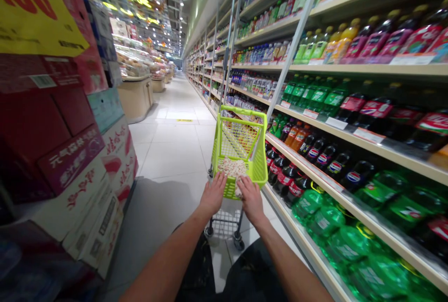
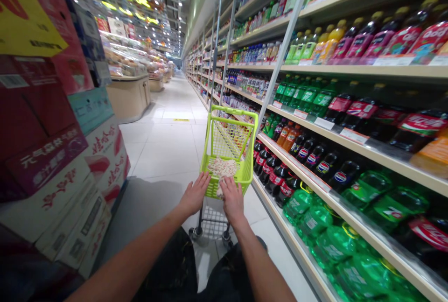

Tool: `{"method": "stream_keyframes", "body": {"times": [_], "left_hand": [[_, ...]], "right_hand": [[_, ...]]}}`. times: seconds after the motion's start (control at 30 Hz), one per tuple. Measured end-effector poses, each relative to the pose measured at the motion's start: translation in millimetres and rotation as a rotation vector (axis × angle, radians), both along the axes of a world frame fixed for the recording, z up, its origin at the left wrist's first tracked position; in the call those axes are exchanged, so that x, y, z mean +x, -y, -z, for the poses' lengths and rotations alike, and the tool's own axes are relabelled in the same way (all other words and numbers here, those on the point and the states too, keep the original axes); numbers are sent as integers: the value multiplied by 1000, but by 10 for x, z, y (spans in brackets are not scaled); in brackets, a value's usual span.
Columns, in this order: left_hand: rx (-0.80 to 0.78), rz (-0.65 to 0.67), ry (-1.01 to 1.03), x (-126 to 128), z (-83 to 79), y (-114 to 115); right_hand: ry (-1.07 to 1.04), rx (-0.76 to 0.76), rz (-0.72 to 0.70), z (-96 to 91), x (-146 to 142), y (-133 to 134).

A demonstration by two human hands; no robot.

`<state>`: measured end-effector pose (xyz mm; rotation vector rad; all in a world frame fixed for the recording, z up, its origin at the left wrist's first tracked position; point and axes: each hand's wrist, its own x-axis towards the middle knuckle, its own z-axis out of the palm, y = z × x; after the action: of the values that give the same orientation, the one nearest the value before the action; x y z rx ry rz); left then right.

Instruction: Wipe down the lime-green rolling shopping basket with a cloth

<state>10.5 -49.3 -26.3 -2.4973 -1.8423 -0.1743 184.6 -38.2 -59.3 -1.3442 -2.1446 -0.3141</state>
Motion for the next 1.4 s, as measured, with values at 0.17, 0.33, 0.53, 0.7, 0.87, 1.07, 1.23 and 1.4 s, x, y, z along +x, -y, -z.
{"method": "stream_keyframes", "body": {"times": [0.17,0.33,0.53,0.7,0.87,1.07,1.23,1.4], "left_hand": [[13,-15,8,28,46,-5],[31,5,26,53,88,-17],[68,114,57,-165,19,-136],[82,86,56,-249,67,-221],[121,109,40,-242,101,-199],[172,152,67,-247,84,-163],[207,159,86,-189,117,-112],[238,188,75,-186,122,-89]], "right_hand": [[-109,21,281,-93,371,-38],[-25,-67,22,-83,-98,18],[-56,-54,174,-134,63,-9],[-42,-86,184,-123,-77,-17],[17,-107,-9,-72,-433,-37],[-41,-32,221,-103,54,-53],[1,-70,90,-89,-257,-7],[-11,-35,83,-109,-151,-11]]}}
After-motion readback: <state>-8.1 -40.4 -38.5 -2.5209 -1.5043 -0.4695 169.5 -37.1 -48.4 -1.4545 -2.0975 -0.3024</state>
